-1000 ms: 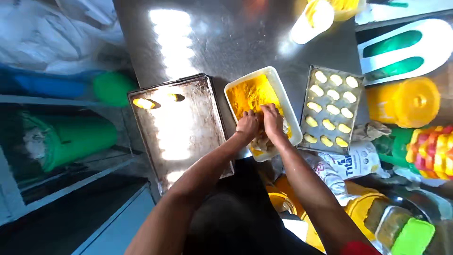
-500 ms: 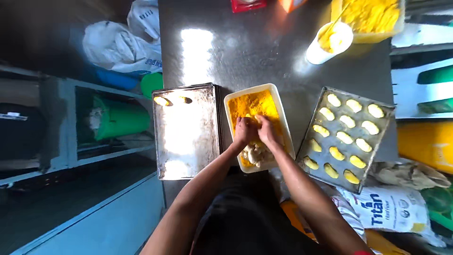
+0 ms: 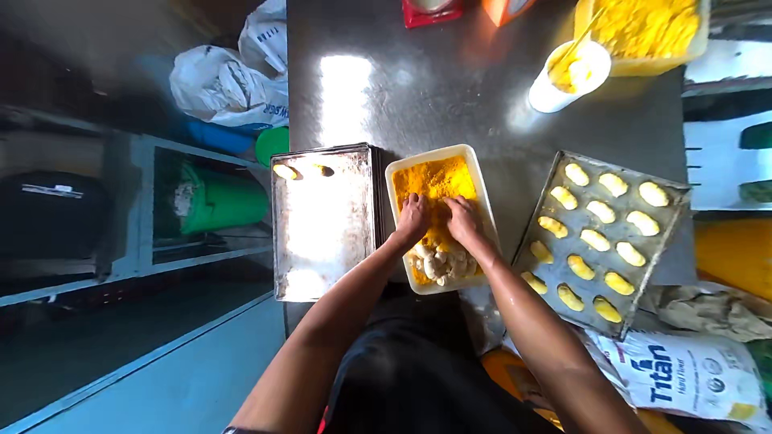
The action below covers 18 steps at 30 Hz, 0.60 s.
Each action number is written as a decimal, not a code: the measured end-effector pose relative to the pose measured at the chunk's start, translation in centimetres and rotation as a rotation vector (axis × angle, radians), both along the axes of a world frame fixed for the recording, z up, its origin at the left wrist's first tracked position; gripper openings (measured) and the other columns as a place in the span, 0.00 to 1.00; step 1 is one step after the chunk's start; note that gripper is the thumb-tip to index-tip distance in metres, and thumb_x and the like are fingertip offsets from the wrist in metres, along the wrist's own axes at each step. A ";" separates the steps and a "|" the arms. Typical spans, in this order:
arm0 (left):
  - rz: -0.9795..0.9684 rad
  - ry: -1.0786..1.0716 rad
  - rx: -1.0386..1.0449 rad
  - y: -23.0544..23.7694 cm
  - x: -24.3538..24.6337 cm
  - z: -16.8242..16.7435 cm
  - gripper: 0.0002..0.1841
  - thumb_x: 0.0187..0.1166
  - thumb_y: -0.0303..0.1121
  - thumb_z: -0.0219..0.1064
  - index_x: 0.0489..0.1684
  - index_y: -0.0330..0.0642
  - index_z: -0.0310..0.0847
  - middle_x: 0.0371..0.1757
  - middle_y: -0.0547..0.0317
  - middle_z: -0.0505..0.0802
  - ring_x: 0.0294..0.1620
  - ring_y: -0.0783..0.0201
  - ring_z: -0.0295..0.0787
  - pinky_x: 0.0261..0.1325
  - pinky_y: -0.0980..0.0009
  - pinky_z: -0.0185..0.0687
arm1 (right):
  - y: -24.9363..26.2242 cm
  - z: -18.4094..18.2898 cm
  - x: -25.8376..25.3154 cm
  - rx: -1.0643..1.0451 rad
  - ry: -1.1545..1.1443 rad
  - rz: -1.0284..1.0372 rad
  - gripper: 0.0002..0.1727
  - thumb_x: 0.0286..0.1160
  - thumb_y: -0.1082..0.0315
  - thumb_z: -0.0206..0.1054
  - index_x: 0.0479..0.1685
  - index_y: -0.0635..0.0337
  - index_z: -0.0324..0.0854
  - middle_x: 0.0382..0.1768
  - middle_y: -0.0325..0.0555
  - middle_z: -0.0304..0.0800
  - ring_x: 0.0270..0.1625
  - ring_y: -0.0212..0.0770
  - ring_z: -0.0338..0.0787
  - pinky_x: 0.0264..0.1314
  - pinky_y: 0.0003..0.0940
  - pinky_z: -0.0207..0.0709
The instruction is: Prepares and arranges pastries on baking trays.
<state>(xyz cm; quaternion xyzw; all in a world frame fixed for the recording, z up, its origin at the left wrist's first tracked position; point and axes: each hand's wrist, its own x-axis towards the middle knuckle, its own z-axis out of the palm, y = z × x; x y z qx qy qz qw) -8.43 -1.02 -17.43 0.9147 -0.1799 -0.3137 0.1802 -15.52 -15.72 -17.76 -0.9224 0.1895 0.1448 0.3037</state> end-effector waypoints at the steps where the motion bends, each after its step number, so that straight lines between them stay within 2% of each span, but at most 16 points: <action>1: -0.003 0.018 0.000 0.3 -0.1 -0.1 0.23 0.77 0.36 0.71 0.70 0.40 0.80 0.68 0.38 0.84 0.69 0.38 0.83 0.66 0.40 0.85 | -0.1 0.0 -0.1 0.032 0.023 -0.014 0.23 0.72 0.67 0.73 0.69 0.49 0.86 0.65 0.55 0.87 0.69 0.59 0.85 0.68 0.61 0.80; 3: 0.023 0.039 -0.015 0.4 0.1 0.3 0.24 0.75 0.38 0.73 0.70 0.44 0.81 0.67 0.39 0.86 0.67 0.39 0.85 0.65 0.40 0.85 | -0.8 0.5 0.0 0.113 0.052 -0.083 0.21 0.73 0.65 0.72 0.67 0.52 0.87 0.61 0.58 0.89 0.65 0.59 0.87 0.67 0.64 0.80; 5: 0.053 0.037 -0.065 0.5 0.3 1.8 0.20 0.73 0.35 0.73 0.65 0.48 0.85 0.70 0.40 0.83 0.62 0.41 0.88 0.61 0.42 0.88 | -1.2 1.0 0.0 0.152 0.001 -0.129 0.19 0.78 0.62 0.70 0.66 0.53 0.87 0.59 0.57 0.91 0.63 0.57 0.89 0.68 0.62 0.81; 7: 0.041 0.040 -0.132 0.9 0.3 3.0 0.16 0.73 0.27 0.72 0.59 0.47 0.88 0.71 0.39 0.81 0.55 0.44 0.91 0.55 0.44 0.92 | -1.0 0.6 -0.3 0.144 -0.052 -0.114 0.20 0.75 0.68 0.70 0.68 0.52 0.87 0.60 0.60 0.89 0.64 0.59 0.88 0.68 0.62 0.80; 9: -0.053 0.053 -0.156 0.9 0.6 2.9 0.15 0.75 0.25 0.68 0.58 0.46 0.89 0.70 0.40 0.82 0.57 0.45 0.90 0.57 0.46 0.91 | -0.5 0.3 -0.8 0.121 -0.068 -0.130 0.24 0.68 0.77 0.70 0.67 0.53 0.88 0.61 0.62 0.87 0.66 0.60 0.86 0.70 0.62 0.78; 10: -0.104 0.056 -0.185 0.8 1.2 3.2 0.15 0.79 0.27 0.65 0.60 0.48 0.90 0.69 0.41 0.84 0.59 0.46 0.90 0.60 0.47 0.90 | -0.2 0.6 -0.7 0.109 -0.111 -0.164 0.23 0.68 0.78 0.69 0.65 0.56 0.89 0.61 0.62 0.88 0.66 0.59 0.86 0.72 0.60 0.78; 12: -0.162 0.073 -0.300 1.3 2.3 4.8 0.13 0.84 0.31 0.62 0.60 0.46 0.91 0.62 0.42 0.89 0.60 0.47 0.90 0.64 0.48 0.87 | 0.8 1.7 -0.6 0.081 -0.147 -0.243 0.18 0.75 0.74 0.66 0.63 0.61 0.88 0.59 0.61 0.91 0.65 0.58 0.89 0.72 0.57 0.79; 14: -0.148 0.115 -0.418 3.2 2.6 6.4 0.11 0.81 0.35 0.70 0.53 0.43 0.92 0.55 0.46 0.91 0.56 0.52 0.90 0.63 0.52 0.88 | 2.2 2.2 -1.5 0.027 -0.079 -0.316 0.15 0.77 0.70 0.68 0.59 0.64 0.88 0.54 0.64 0.92 0.61 0.61 0.91 0.69 0.61 0.80; 16: -0.100 0.113 -0.493 6.0 4.8 7.5 0.15 0.72 0.39 0.78 0.51 0.43 0.92 0.55 0.49 0.90 0.57 0.55 0.89 0.63 0.56 0.88 | 3.4 3.5 -0.2 -0.032 -0.157 -0.361 0.16 0.78 0.66 0.67 0.58 0.64 0.88 0.53 0.63 0.92 0.59 0.60 0.91 0.67 0.60 0.81; 18: -0.044 0.080 -0.549 11.0 7.0 8.3 0.15 0.74 0.37 0.78 0.55 0.43 0.91 0.59 0.51 0.91 0.60 0.57 0.89 0.66 0.55 0.87 | 6.3 5.9 1.8 -0.021 -0.303 -0.377 0.16 0.79 0.64 0.67 0.58 0.65 0.88 0.50 0.62 0.91 0.53 0.56 0.91 0.60 0.56 0.84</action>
